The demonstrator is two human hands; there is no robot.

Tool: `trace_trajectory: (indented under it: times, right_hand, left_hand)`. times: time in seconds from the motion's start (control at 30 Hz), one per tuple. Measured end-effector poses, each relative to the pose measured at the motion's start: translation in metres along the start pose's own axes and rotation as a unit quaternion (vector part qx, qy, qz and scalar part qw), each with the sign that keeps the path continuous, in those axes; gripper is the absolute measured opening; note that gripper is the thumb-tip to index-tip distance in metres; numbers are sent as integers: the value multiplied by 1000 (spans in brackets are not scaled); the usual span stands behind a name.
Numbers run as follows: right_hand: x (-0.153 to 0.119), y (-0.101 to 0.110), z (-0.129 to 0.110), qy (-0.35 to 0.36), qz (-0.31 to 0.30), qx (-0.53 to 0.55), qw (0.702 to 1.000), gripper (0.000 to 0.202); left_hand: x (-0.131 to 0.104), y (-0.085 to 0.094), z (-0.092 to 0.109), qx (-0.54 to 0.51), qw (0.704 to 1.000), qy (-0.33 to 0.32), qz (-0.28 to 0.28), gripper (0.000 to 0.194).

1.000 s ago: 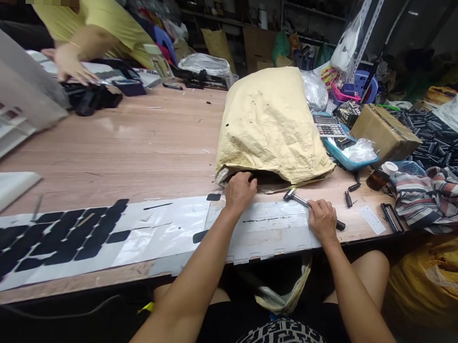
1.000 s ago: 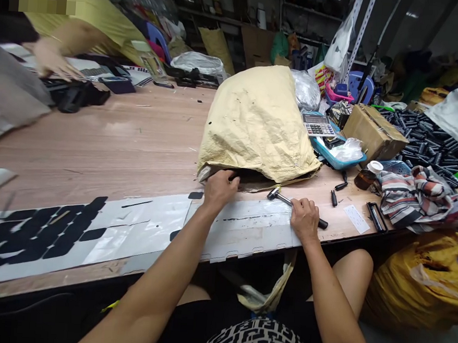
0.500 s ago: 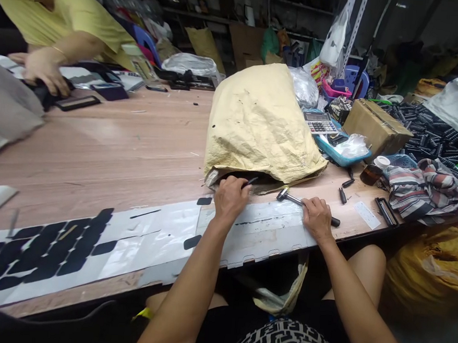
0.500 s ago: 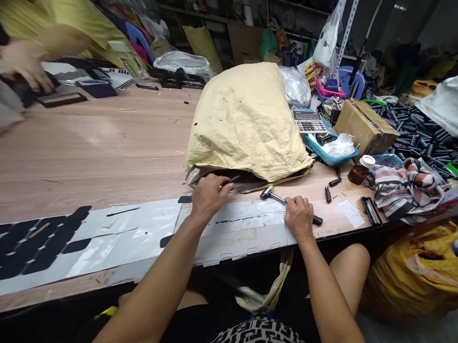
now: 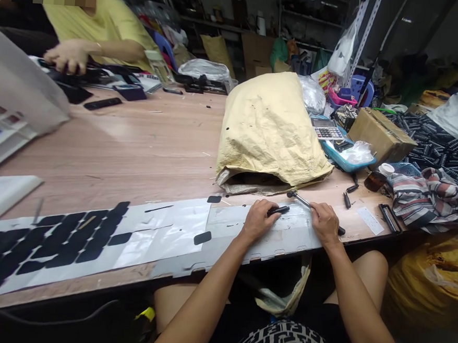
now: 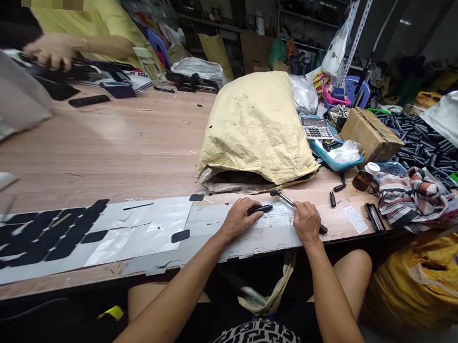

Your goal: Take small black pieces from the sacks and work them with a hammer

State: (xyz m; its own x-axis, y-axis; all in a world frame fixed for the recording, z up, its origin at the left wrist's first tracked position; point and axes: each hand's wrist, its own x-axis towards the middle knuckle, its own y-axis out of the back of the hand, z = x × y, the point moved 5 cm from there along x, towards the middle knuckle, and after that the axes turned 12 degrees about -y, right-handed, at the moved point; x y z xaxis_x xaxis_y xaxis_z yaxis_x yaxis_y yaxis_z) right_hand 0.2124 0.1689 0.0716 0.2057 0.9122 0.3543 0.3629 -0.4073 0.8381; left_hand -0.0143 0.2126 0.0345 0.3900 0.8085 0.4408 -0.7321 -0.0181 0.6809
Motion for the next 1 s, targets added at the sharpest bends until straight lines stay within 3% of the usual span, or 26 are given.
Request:
trace_trajectory:
  times: [0.23,0.33,0.53,0.7,0.87,1.0]
  right_hand:
    - [-16,30,-15,21,-43,170,984,25]
    - [-23,34,-18,15,-55,206,977,24]
    - [-30,26,-13,-21,-79,199,977,23]
    - [-29,29,-27,-4,-78,230,970,24]
    - [-29,17,-30,8,-102,178,979,24]
    - [-15,10,-19,0,-77,131,988,25]
  left_hand:
    - [0,-1,-1,-22,1000,-1,18,14]
    - [-1,-1,-2,-27,999,-2,19,14]
    - [0,-2,-4,-19,1000,2,6,15]
    - [1,1,-5,-44,999,31,-3,15]
    - [3,3,-3,-43,998,51,6,18]
    - [2,1,-3,-36,998,48,12,24]
